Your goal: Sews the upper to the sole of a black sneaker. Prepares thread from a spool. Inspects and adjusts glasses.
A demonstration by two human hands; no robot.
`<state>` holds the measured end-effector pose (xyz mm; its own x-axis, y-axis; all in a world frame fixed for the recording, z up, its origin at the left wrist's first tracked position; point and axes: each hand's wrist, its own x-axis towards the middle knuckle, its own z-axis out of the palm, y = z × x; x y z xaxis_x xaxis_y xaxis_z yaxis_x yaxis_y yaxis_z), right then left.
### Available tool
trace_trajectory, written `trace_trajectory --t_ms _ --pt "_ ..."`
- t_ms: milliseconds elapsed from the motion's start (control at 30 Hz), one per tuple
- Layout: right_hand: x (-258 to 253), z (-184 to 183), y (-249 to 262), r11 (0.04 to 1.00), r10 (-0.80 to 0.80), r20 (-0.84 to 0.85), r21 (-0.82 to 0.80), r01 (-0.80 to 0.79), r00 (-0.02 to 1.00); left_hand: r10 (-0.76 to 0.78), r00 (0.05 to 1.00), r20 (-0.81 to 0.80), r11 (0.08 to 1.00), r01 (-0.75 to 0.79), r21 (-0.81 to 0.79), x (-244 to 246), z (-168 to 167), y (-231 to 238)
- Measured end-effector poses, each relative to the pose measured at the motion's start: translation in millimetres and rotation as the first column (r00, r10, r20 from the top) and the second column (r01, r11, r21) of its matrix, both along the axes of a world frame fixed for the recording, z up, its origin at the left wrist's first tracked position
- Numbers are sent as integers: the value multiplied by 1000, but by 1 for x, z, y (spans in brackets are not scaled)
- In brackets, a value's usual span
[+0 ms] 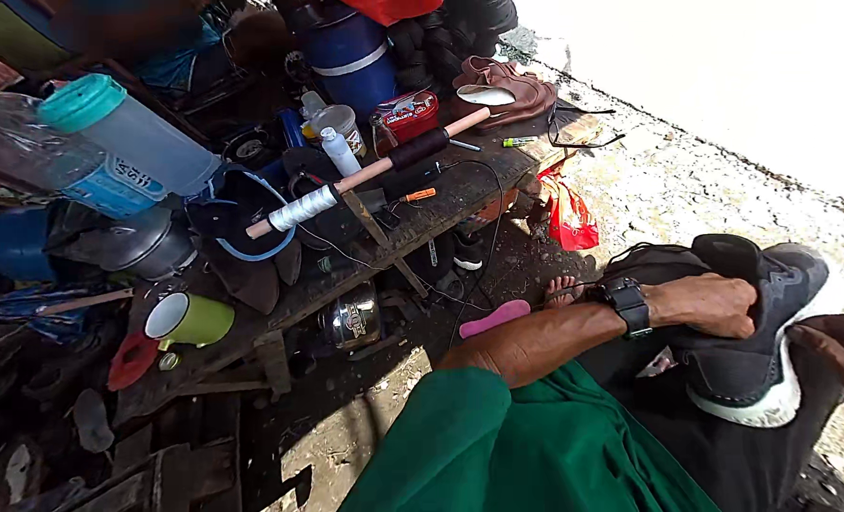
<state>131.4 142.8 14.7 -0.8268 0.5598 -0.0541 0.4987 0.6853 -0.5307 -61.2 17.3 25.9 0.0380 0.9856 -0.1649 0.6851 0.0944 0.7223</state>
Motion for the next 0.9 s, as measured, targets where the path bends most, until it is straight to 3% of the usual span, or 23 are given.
trace_trajectory --t_ms 233,433,533,633,700,733,767,833,867,900 --pt "-3 -8 -1 999 -31 -5 38 31 1000 171 983 -72 982 -164 94 0 -9 2" --pt "-11 -12 -1 997 -15 -10 70 16 1000 190 980 -58 978 -183 102 -16 -19 5" --pt "-11 -11 -3 996 0 -1 90 0 1000 161 986 52 959 -169 228 -31 -29 -8" --pt "-11 -8 -7 996 5 6 85 -5 1000 104 921 376 888 -257 383 -42 -41 -31" --pt "-11 -7 -7 995 10 -4 96 -10 1000 38 775 631 879 -326 348 -44 -40 -44" --pt "-9 -8 -6 994 20 -15 107 -18 1000 -23 627 779 893 -337 298 -42 -42 -48" --pt "-8 -9 -5 994 27 -18 108 -25 999 -97 403 910 915 -324 241 -37 -47 -51" --pt "-9 -9 -3 994 32 -14 102 -30 999 -194 -36 980 958 -224 181 -29 -56 -51" --pt "-9 -8 -2 995 32 -14 98 -31 999 -199 -150 968 967 -188 169 -28 -60 -49" --pt "-9 -8 -2 995 32 -16 95 -31 999 -178 -159 971 971 -188 148 -30 -62 -47"
